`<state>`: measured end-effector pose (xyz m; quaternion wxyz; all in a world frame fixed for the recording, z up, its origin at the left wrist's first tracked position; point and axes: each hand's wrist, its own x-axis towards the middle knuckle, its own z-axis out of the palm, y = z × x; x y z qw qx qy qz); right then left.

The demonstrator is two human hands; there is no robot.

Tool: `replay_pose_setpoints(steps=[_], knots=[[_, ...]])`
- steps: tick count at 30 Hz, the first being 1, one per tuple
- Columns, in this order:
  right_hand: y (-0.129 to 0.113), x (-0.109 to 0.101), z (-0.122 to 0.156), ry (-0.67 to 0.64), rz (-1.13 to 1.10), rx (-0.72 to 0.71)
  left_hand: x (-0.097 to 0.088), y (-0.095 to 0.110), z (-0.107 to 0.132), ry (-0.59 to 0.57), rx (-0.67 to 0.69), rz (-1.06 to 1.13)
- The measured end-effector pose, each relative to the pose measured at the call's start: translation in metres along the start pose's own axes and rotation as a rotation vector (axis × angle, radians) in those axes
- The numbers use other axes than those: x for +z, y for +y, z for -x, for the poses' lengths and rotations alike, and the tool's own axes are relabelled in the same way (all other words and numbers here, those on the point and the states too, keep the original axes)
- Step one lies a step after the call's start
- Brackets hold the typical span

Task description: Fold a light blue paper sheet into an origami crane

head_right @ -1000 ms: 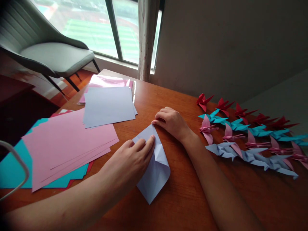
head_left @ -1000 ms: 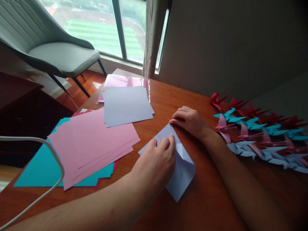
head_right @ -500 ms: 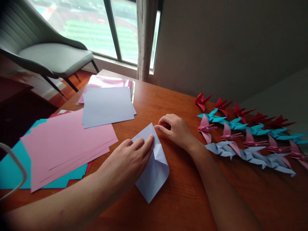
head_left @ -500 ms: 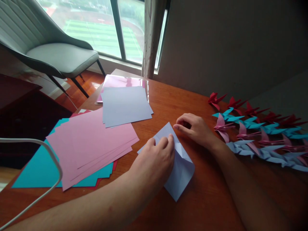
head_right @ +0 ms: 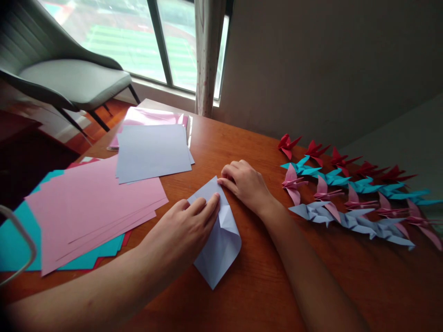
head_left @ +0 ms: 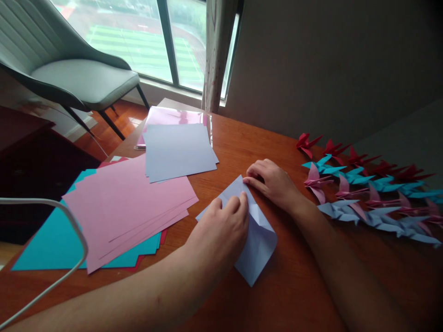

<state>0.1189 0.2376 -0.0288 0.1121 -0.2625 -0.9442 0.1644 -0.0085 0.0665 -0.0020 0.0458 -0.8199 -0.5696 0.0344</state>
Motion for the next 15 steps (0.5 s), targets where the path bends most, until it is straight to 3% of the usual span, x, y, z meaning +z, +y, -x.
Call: replay_pose_setpoints(steps=[9,15], knots=[[0.002,0.005,-0.029,0.071,0.001,0.032,-0.001,0.000,0.000,-0.015,-0.001,0.009],[0.005,0.007,-0.020,0.142,-0.099,0.032,0.001,-0.001,0.001,-0.007,-0.009,0.025]])
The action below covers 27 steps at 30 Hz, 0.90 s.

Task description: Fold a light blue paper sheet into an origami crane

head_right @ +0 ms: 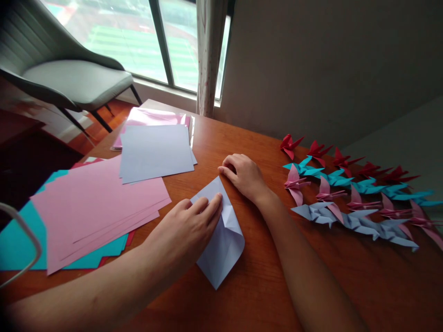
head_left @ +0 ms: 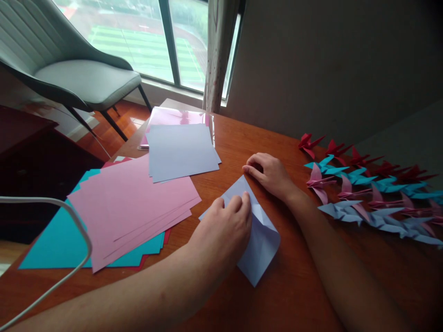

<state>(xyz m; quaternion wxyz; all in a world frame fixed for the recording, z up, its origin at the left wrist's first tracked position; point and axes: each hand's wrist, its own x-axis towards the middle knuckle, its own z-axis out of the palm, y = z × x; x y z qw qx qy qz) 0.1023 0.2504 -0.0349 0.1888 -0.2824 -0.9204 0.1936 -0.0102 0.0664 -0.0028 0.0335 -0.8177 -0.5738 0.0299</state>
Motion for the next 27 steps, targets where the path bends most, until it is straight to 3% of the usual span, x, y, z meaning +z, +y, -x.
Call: replay_pose_setpoints(steps=[10,17,27], knots=[[-0.008,-0.026,0.051,-0.146,-0.110,0.062,-0.006,-0.018,-0.010,-0.076,0.048,0.156],[-0.004,-0.027,0.054,-0.172,-0.081,0.011,-0.002,-0.041,-0.016,-0.076,0.065,0.270],[-0.005,-0.035,0.054,-0.269,-0.119,-0.058,-0.004,-0.046,-0.017,-0.094,0.069,0.321]])
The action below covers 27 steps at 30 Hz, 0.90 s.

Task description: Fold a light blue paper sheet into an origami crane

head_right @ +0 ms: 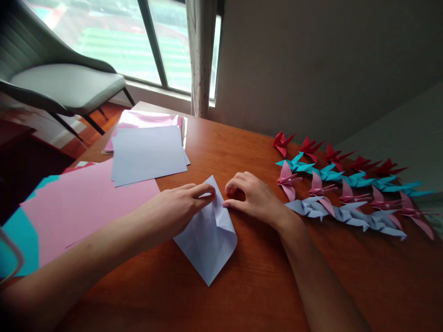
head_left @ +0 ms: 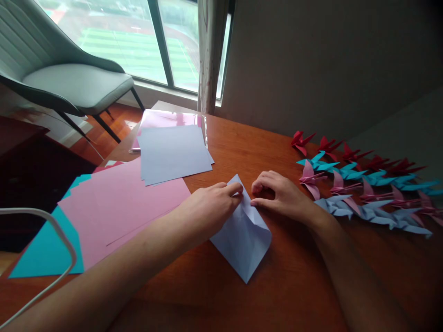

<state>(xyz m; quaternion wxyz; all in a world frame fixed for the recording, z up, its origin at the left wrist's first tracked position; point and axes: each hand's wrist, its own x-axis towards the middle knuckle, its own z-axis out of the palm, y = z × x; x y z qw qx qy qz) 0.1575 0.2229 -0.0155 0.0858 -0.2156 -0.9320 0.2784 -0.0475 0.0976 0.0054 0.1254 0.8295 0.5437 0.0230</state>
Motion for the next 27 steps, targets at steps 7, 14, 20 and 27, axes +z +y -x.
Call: replay_pose_setpoints(steps=[7,14,20,27], knots=[[-0.006,0.012,-0.012,0.118,0.106,0.148,-0.001,0.004,0.002,-0.008,0.002,-0.015],[-0.001,0.019,-0.051,0.228,0.170,0.252,0.002,0.005,0.003,0.018,0.028,-0.043],[-0.003,0.021,-0.069,0.314,0.131,0.368,0.002,0.006,0.002,0.016,0.049,-0.105],[-0.013,0.009,-0.024,0.385,-0.285,0.341,-0.005,0.015,0.003,0.142,-0.092,-0.148]])
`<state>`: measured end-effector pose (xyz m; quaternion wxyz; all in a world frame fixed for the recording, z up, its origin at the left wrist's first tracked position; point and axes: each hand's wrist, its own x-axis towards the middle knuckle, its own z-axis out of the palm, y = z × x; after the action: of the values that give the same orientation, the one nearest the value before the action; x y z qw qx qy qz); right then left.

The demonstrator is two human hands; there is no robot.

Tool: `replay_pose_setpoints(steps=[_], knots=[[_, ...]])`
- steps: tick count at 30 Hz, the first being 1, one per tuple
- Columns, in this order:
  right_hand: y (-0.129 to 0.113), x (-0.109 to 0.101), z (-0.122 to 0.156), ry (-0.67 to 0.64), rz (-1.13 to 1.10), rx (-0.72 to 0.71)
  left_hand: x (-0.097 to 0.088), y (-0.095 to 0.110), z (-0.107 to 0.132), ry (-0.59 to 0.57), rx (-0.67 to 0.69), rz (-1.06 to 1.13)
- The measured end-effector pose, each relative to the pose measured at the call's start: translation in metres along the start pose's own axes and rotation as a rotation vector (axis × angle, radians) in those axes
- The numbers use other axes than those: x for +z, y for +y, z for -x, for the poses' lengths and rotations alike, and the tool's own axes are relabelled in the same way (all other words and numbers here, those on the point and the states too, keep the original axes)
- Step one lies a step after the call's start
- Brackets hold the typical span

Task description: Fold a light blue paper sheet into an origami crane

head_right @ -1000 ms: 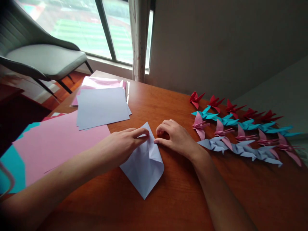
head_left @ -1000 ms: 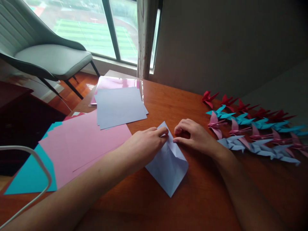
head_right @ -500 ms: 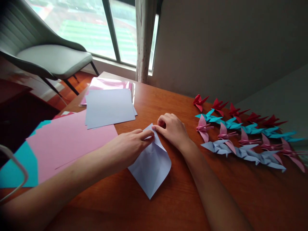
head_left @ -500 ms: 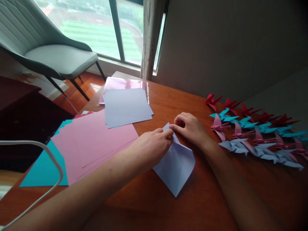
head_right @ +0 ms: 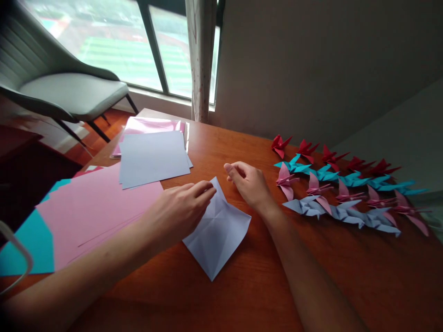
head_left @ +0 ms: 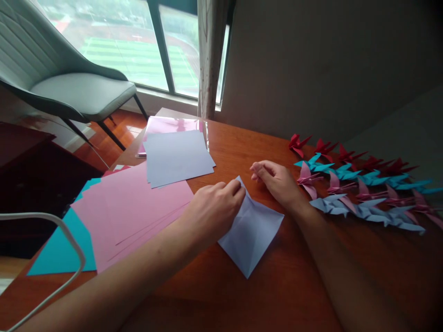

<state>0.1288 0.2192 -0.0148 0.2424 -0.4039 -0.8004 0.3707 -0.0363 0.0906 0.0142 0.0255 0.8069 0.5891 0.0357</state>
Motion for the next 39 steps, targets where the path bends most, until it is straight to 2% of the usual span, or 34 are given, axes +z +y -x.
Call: replay_pose_setpoints(steps=[3,5,8,10,15,19,23,29,34,39], knots=[[-0.007,-0.011,0.032,0.139,0.002,-0.002,-0.008,0.001,0.002,0.070,-0.167,-0.040],[-0.013,-0.012,0.049,0.212,0.075,-0.087,-0.011,0.000,0.003,0.083,-0.250,-0.070],[-0.020,-0.008,0.063,0.183,0.266,-0.229,-0.009,-0.001,0.004,0.035,-0.307,-0.090],[-0.018,-0.004,0.064,0.145,0.341,-0.242,-0.006,-0.002,0.004,0.003,-0.318,-0.100],[0.006,-0.003,0.055,0.131,0.297,-0.087,0.000,-0.004,0.002,-0.025,-0.306,-0.113],[0.017,-0.003,0.053,0.117,0.354,-0.063,0.002,-0.004,0.002,-0.026,-0.274,-0.114],[0.016,0.000,0.055,0.111,0.488,-0.121,0.003,-0.003,0.002,-0.020,-0.258,-0.122],[0.013,0.003,0.057,0.104,0.616,-0.304,0.005,-0.002,-0.001,-0.053,-0.274,-0.101],[0.003,0.006,0.061,-0.051,0.586,-0.428,0.006,-0.005,-0.003,-0.067,-0.295,-0.057],[-0.007,0.010,0.065,-0.143,0.686,-0.415,0.006,-0.006,-0.004,-0.087,-0.306,0.013]])
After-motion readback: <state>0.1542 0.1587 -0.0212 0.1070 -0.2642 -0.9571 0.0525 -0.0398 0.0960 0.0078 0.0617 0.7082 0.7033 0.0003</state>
